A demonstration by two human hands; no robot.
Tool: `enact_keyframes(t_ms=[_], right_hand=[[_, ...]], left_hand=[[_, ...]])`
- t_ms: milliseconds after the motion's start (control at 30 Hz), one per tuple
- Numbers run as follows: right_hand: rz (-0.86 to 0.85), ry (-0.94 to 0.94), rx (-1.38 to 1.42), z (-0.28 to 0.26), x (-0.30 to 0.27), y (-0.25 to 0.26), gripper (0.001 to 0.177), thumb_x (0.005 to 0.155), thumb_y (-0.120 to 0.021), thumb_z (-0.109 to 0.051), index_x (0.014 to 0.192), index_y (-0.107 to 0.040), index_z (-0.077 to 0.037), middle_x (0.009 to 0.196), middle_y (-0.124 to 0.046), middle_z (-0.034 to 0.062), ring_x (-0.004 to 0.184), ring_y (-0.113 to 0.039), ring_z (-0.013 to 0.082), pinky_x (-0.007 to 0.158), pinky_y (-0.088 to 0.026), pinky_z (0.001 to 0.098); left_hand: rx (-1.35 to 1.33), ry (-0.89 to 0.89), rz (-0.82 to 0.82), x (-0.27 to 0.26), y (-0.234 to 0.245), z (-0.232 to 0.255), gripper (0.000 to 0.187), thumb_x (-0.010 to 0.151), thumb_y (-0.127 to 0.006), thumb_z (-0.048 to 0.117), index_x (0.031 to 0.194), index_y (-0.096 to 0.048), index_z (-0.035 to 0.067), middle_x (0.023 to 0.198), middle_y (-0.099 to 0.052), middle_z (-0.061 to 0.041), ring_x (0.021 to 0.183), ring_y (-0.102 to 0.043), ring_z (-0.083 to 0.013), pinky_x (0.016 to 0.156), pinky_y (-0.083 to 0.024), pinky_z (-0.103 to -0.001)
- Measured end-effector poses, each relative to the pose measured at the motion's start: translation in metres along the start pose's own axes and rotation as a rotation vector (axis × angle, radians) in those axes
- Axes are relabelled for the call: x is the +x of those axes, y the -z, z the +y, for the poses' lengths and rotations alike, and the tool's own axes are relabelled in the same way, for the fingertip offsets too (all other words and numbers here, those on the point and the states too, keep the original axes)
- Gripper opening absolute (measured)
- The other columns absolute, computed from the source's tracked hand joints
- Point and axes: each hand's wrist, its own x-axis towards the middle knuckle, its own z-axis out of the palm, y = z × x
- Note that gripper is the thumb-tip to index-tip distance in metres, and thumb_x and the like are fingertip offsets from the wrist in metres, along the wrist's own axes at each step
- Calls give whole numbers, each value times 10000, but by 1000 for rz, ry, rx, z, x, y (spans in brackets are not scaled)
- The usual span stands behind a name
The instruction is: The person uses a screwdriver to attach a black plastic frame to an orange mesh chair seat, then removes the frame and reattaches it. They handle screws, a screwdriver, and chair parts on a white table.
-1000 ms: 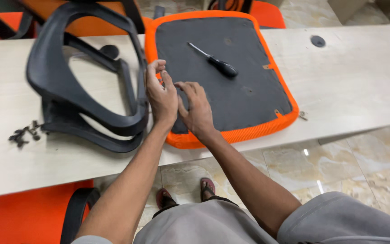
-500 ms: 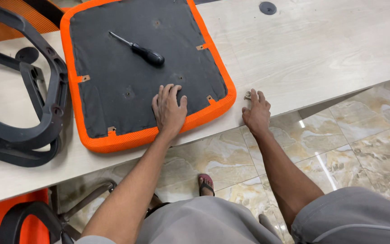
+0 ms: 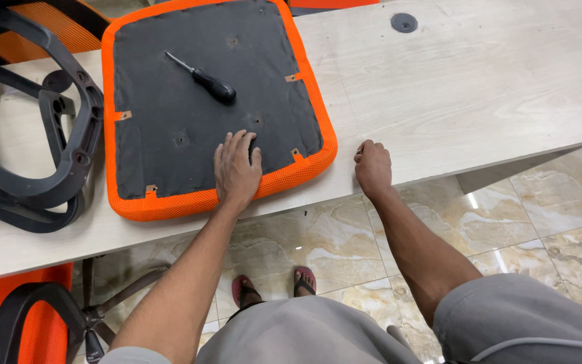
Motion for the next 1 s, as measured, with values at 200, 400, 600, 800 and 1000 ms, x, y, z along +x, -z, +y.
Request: enact_keyframes(t_ms=[200,400,600,800,1000], right_hand=[[115,-184,535,-48,2,29,78,912,-690,-77,954,-727,-22,762,-710,69,677,-660,174,647,-524,341],[-153,304,790,-221,-12,11,158,858,-785,-135,956,-741,-19,775,-694,-4,709,-627,72,657,-534,245],[-354,417,833,-353,-72,-30,182,875,-766,-136,1013,-731,-23,790,-702,15,716,-653,93,667,-567,269],[-399,497,744,-462,-127,-101,249,856,-779,-127,1067,-718,-11,826,-735,45,737,-684,107,716,-573,272],[-542,515,768,-547,-203,-192,264,893,-729,-148,1114,-697,-9,915,-732,118,800,-709,208,739,-587,346]], left_hand=[[-373,227,17,4,20,11,363,1008,-558,279,1311,-655,106,1366,-650,-81,1344,-538,-253,1147,-376,-419],[-982,279,126,-3,69,2,465,1009,-598,407,1314,-677,65,1096,-733,-76,994,-688,-153,892,-557,-320],[-1181,273,418,-24,141,-77,418,957,-722,305,1194,-720,-40,1015,-749,-84,898,-708,-145,809,-630,-289],[-1425,455,594,-55,191,-193,319,985,-654,184,1203,-678,-47,1059,-732,-105,910,-706,-159,818,-622,-285],[-1500,644,655,-126,240,-333,262,991,-618,53,1230,-606,-52,1104,-674,-114,989,-702,-177,944,-625,-294]])
